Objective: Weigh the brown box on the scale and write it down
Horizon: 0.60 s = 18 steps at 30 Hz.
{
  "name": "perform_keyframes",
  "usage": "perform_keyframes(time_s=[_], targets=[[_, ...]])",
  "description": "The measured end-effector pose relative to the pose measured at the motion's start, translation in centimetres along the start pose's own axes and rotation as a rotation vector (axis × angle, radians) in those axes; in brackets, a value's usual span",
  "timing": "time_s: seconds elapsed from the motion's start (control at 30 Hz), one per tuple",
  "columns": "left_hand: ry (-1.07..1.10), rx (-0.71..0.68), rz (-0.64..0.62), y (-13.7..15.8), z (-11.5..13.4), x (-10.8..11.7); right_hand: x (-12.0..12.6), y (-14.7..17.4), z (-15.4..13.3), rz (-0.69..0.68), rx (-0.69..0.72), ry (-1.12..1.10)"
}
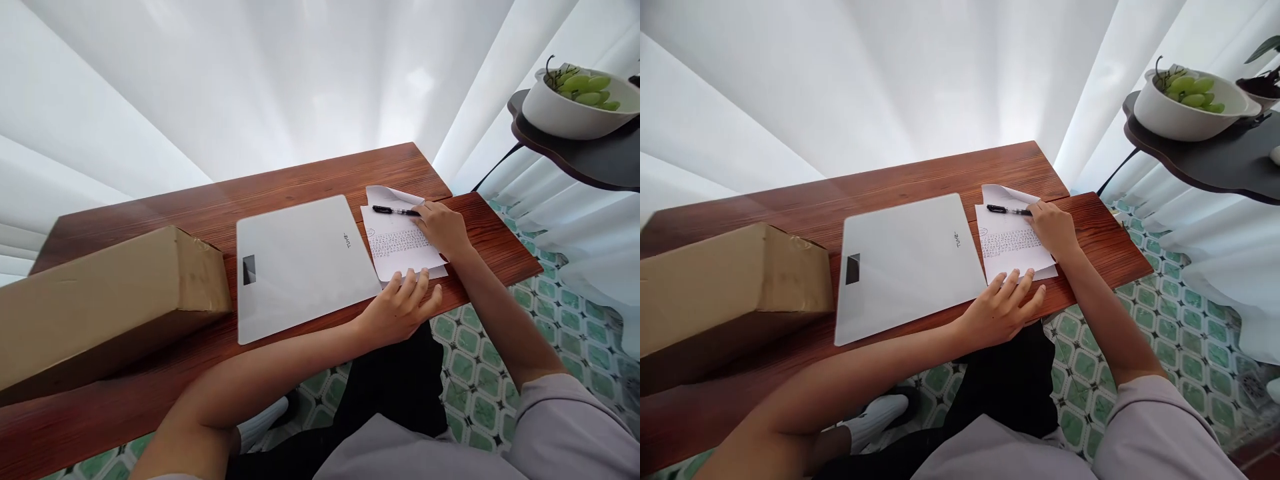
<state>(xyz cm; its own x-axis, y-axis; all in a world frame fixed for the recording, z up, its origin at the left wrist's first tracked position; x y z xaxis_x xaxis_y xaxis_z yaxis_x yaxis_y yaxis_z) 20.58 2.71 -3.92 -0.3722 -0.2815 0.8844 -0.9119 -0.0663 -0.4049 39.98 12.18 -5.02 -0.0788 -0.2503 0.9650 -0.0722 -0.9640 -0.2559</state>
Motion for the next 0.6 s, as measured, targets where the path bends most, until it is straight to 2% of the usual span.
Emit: perform_keyframes(time_s=[0.2, 0.33, 0.6], targets=[[0.07, 0.028, 0.013, 0.3, 0.3, -0.6, -0.7, -0.6, 0.2, -0.014, -0.032, 0.05], [0.079, 0.039, 0.002, 0.3, 0.5, -0.9, -0.2, -0.6, 0.0, 0.009, -0.009, 0.129], [0.09, 0.048, -0.008, 0.3, 0.6, -1.3, 2.8, 1.5, -0.5, 0.34, -0.045, -0.043]])
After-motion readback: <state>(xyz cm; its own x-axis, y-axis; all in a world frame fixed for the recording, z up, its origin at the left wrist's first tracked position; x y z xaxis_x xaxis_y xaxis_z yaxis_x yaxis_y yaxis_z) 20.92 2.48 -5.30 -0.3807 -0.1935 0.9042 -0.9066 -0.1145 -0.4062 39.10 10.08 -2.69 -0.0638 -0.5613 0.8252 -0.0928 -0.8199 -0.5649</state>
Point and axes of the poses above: each hand's wrist, its own y-axis away from the middle knuckle, its own x-axis out of the back of the hand, z = x × y, the point moved 6 cm from there along -y, towards the middle knuckle, and after that the axes turned 4 degrees about x, right-handed, at the moved point
